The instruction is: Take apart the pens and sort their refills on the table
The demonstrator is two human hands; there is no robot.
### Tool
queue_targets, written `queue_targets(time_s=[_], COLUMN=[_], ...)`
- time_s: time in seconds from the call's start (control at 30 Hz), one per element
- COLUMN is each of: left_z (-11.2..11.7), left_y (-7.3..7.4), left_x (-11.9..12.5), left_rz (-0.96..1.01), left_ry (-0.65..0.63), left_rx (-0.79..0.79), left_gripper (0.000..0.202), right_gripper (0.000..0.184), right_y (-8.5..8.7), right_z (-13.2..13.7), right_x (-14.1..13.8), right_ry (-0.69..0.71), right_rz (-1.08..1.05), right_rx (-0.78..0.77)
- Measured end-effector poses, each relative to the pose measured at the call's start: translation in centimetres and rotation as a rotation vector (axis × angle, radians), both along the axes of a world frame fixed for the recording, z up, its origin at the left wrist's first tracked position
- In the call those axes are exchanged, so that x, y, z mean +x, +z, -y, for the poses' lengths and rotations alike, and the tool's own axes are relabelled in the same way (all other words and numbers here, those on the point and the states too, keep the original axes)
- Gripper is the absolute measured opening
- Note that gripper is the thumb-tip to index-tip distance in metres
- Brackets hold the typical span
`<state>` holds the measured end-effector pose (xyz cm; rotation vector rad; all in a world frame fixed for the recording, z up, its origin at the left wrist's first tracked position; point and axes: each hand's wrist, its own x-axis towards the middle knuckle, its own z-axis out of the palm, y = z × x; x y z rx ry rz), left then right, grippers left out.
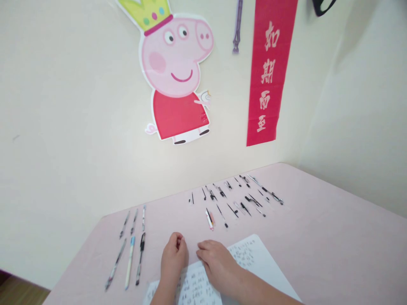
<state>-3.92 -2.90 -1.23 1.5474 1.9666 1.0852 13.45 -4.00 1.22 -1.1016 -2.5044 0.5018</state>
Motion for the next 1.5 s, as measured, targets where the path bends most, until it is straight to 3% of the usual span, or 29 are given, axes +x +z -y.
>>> queue_targets(time_s=[0.3,0.67,0.9,1.0,1.17,1.23,1.43,1.5], left_z=[0.4,1.0,0.9,1.0,1.3,1.2,0.1,-0.1], left_y=[0.7,1.4,0.7,0.7,1.6,1.9,2.7,3.2], left_x=[0.5,1.1,0.9,0.9,0.7,-0.1,-4.0,-5.2], left_rz=[-0.016,-0.118,-0.075,-0.004,0.337,0.387,0.195,-0.004], left_ry=[-0.002,-0.018,-0.021,-0.011,0.018,0.035,0.170,0.208], left_rx=[0.022,-0.009,0.059,0.099,0.088,0.086,0.060,0.038], left_gripper=[0.009,0.008,0.012,0.016,0.029,0.030,0.021,0.023], right_gripper=[0.038,0.035,0.032,0.033,0.032,0.033,0.035,0.035], right_y=[-1.8,-1.3,-1.2,-1.2,-1.1,-1.1,-1.3,-1.2], right_z=[0.7,0.4,0.4,0.4,0.3,0.3,0.3,0.4], right_x=[0.5,1.0,1.1,1.2,1.2,1.2,1.3,1.3], right_ry=[-0.020,0.033,0.046,0.048,0.049,0.055,0.057,0.056], right_rz=[-0.034,-0.089,-0.074,-0.073,-0.101,-0.116,-0.153,-0.161], right_rx=[0.006,0.073,0.091,0.092,0.081,0.072,0.035,0.023])
